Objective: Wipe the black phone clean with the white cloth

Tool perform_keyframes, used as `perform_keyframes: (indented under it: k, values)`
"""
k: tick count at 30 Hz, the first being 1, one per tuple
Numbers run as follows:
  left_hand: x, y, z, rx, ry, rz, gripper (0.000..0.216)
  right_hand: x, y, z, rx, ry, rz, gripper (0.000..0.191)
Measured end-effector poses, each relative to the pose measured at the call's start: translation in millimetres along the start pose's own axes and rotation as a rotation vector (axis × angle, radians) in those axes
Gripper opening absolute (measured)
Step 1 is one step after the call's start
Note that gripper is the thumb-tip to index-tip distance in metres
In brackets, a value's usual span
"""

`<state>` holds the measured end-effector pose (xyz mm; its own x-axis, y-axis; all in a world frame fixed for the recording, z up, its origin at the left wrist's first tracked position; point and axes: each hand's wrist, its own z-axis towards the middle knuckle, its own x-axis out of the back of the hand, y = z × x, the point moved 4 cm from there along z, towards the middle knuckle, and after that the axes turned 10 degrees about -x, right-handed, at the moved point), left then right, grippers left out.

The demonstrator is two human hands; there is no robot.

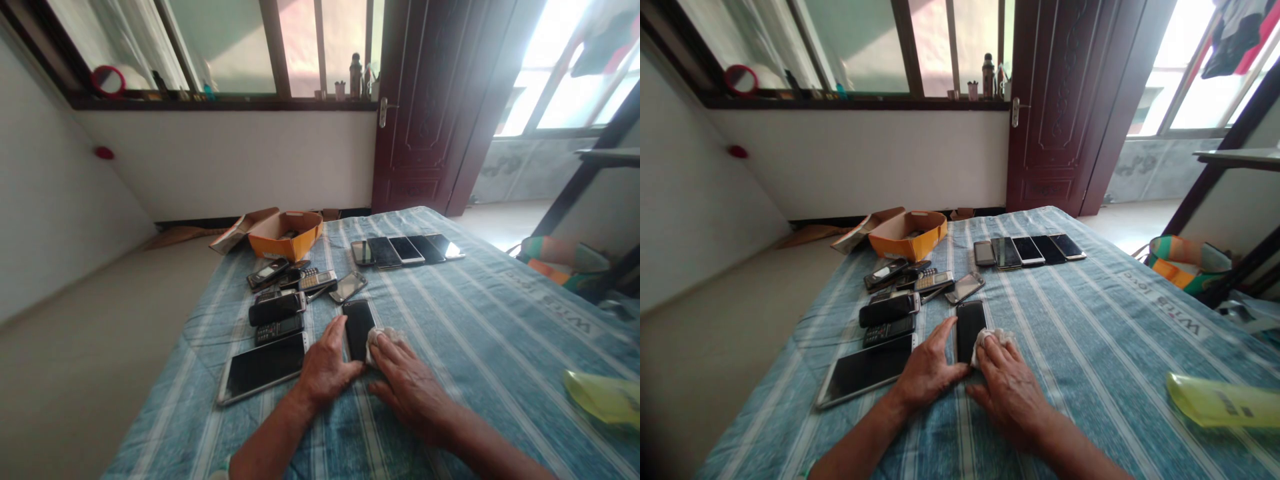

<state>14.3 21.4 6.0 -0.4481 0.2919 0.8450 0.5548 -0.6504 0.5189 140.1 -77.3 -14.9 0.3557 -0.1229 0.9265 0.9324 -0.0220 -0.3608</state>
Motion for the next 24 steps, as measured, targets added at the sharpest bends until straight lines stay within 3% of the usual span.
perform_keyframes:
  k: [9, 13, 17, 24]
  values:
    - [1, -5, 3, 0.001, -0.026, -0.041, 0.087, 13, 0, 74, -0.006, 0.025, 0.018, 0.038]
    - [1, -6, 6, -0.020, -0.041, -0.058, 0.093, 15, 1, 90, -0.014, 0.020, 0.021, 0.036]
    - [1, -6, 8, -0.022, -0.056, -0.054, 0.094, 13, 3, 77, 0.000, 0.029, 0.034, 0.037]
    - [0, -7, 13, -0.056, -0.074, -0.052, 0.095, 7, 1, 27, 0.022, 0.032, 0.025, 0.038]
